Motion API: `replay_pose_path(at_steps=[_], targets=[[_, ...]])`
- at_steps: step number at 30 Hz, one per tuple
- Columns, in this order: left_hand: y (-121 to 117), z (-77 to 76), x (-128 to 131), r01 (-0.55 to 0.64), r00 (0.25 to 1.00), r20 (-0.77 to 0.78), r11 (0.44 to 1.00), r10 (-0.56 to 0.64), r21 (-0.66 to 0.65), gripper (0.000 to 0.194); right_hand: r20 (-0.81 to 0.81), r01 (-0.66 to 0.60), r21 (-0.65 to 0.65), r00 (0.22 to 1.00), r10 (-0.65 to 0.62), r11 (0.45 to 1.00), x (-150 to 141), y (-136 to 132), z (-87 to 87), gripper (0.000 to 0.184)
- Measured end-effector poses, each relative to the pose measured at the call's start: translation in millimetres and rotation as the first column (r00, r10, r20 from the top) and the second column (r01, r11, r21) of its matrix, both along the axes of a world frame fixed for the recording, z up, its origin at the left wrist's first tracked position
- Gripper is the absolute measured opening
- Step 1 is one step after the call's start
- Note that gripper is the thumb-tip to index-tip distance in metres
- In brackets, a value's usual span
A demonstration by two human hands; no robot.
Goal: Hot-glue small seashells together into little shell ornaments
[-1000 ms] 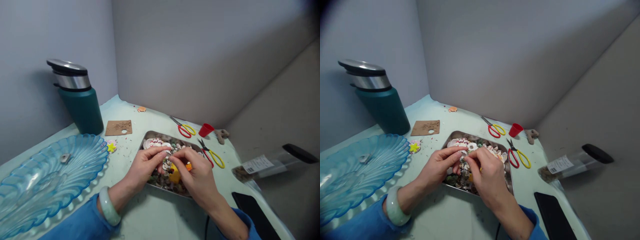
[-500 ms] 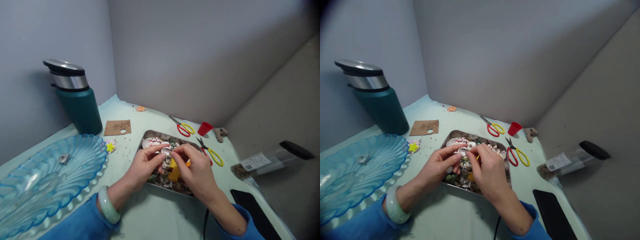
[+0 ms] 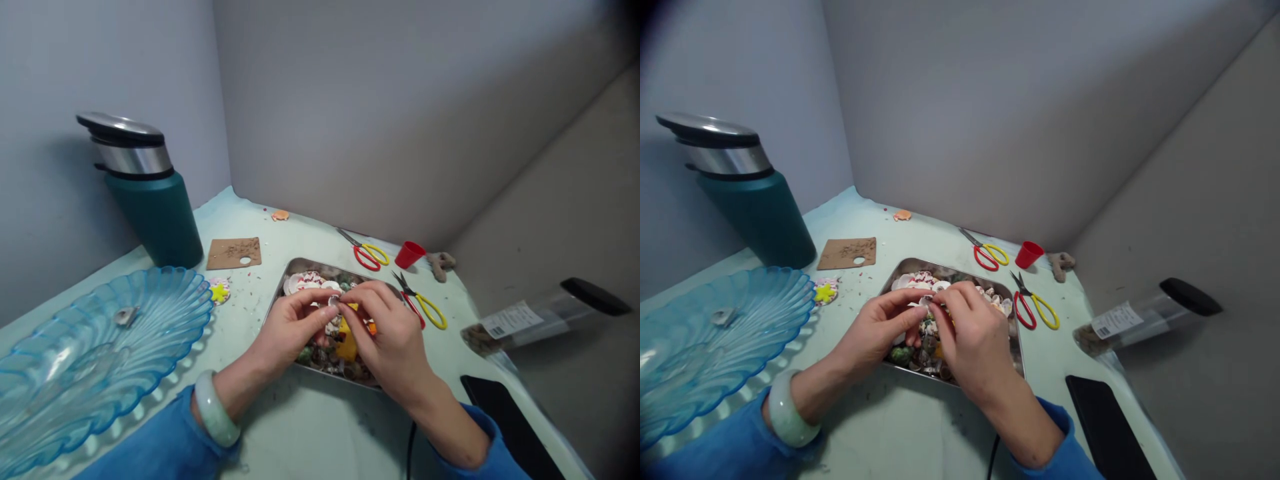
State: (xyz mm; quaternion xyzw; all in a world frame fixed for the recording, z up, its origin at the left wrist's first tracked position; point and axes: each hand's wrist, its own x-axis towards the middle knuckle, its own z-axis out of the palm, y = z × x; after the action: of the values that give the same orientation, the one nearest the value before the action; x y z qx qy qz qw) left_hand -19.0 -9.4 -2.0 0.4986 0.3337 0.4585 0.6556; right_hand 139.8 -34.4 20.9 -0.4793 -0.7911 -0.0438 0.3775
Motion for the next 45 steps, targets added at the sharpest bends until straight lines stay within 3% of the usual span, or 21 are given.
replay_pose_path(at_steps=[18,45], targets=[[-2.6,-0.1,-0.5,-0.017,0.999,-0.027,0.999,0.018,0.048,0.028,0.033,-0.024,0.124,0.999,0.02,0.992,-4.3,-3.8,-1.7,0.012],[-1.9,-1.5,-2.5,-0.008,0.998,-0.064,0.998,0.012,0.063,0.029,-0.109,-0.018,0.006,0.994,0.019,1.0,-9.5,-7.5,0.8,0.012]])
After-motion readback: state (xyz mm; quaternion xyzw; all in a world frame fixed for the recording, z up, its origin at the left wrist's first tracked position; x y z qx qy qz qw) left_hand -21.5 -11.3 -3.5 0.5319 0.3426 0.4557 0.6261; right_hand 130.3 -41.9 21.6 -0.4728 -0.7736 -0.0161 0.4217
